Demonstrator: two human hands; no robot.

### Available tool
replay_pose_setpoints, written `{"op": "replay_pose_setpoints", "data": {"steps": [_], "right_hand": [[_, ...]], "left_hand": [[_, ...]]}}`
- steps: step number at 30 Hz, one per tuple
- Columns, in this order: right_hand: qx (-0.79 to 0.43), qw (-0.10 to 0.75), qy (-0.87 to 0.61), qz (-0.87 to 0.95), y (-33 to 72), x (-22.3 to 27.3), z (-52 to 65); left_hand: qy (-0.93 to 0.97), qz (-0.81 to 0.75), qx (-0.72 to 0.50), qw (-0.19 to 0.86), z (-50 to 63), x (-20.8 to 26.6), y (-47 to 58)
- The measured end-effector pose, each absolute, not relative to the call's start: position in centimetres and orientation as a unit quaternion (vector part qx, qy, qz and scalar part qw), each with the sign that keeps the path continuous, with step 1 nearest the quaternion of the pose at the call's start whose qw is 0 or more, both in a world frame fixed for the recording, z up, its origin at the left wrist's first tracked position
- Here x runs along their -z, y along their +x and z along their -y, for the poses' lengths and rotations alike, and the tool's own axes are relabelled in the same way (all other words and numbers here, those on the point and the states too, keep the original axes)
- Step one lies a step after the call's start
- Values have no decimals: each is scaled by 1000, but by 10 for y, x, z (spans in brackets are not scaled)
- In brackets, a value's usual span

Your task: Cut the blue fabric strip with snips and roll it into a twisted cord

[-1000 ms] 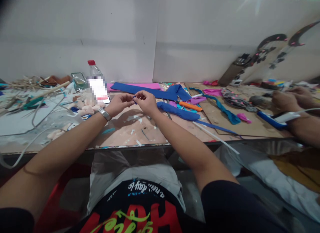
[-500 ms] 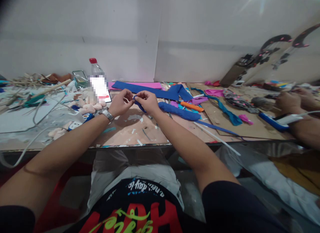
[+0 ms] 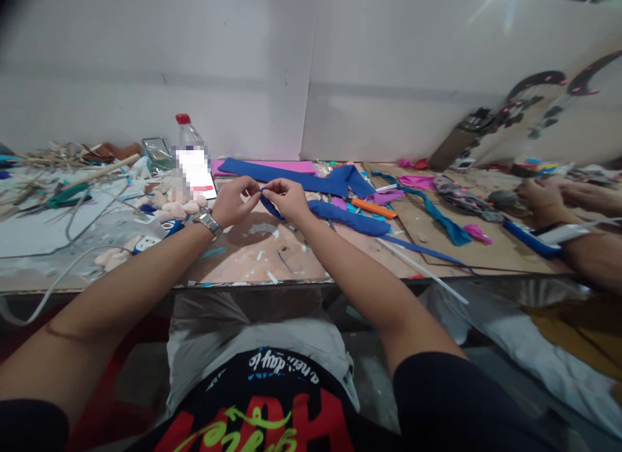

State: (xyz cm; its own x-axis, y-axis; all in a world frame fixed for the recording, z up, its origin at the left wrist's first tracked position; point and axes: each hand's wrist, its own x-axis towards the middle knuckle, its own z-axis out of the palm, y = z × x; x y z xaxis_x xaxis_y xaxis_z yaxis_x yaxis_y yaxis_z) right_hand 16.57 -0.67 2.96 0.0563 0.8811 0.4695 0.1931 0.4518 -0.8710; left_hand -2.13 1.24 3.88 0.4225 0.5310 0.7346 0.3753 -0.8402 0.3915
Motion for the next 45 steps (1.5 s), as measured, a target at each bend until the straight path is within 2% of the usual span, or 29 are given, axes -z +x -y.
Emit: {"op": "replay_pose_setpoints", "data": {"steps": [10, 24, 34, 45], "right_hand": [[-258, 556, -435, 660, 166, -29, 7], [-229, 539, -439, 681, 167, -35, 14], [-241, 542, -442, 673, 166, -29, 10], [-227, 547, -456, 664, 167, -29, 8]], "left_hand": [[813, -275, -459, 229, -16, -37, -21], [803, -288, -457, 251, -20, -35, -21], [825, -280, -446, 204, -16, -36, -22], [854, -274, -438, 57, -16, -38, -24]]}}
